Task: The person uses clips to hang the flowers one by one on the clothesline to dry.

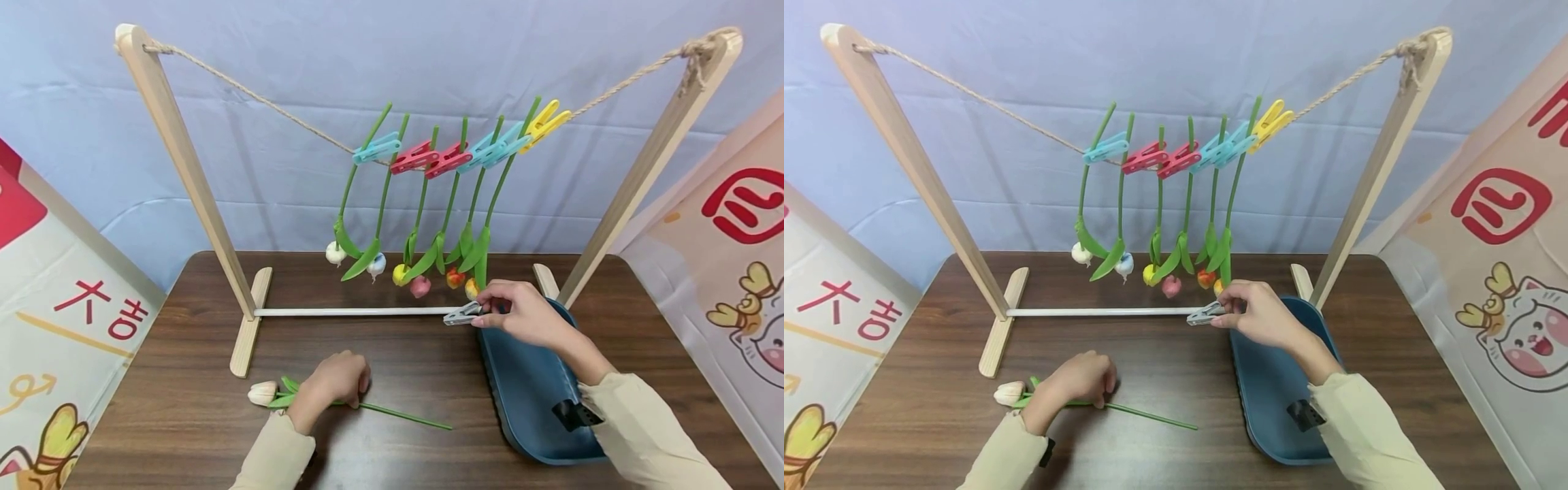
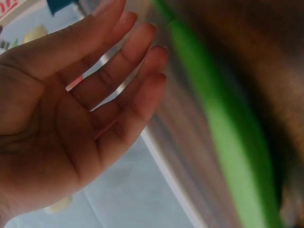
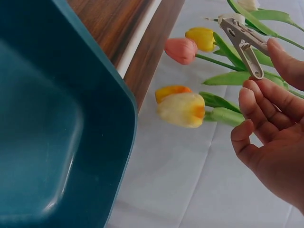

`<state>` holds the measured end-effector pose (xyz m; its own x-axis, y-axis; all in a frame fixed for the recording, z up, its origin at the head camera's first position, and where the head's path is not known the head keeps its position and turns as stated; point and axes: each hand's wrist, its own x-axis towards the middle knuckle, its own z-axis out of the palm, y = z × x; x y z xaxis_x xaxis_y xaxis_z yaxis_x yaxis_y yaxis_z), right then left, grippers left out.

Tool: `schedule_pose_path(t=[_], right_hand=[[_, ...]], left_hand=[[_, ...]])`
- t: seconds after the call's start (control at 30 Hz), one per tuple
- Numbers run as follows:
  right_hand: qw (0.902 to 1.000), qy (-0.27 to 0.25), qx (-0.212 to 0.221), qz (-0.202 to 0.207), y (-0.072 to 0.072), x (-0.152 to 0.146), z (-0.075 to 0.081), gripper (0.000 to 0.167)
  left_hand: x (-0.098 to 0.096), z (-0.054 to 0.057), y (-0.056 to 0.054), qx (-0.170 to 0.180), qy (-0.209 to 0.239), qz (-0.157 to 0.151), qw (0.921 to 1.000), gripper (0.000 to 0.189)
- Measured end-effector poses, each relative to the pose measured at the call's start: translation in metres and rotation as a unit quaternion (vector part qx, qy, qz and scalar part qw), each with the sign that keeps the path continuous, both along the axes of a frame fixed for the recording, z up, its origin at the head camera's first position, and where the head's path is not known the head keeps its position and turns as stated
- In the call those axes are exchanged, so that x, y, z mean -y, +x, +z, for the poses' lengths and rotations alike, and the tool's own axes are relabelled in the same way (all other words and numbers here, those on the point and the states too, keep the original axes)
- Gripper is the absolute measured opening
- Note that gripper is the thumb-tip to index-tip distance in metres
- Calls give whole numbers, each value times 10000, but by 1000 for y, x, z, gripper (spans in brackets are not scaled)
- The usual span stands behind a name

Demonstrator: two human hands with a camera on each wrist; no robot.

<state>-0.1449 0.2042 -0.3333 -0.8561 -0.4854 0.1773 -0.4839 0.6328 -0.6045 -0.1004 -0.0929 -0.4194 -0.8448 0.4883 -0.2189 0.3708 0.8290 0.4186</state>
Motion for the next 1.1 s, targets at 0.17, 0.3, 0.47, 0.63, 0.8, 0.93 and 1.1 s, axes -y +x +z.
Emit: schedule_pose_path(t=[0.17,0.3,0.47,0.63,0.8,0.93,1.1], right_hand=[[10000,55,-9,41,1,0,1,15],[9999,118,-59,80,0,0,3,13],[9991,204,-377,52,-3,-1,3,13],[9968,268,-754,71,-5,-2,8,13],[9920,461,-1170,-79,-7,-1,18,11],[9904,555,-1243,-233,-9,4,27,10],[9899,442,-1350,12,-14,15,39,8]], left_hand=[[-3,-16,5,-82,-201,-40,9998,32],[0,-19,3,-251,-218,88,9994,31],[7,-6,-4,-790,40,554,9953,28],[13,17,-15,-1416,497,1177,9817,24],[18,44,-25,-1944,1207,1774,9572,19],[20,67,-30,-2256,1798,2082,9346,13],[22,89,-39,-2609,2344,2486,9029,8]])
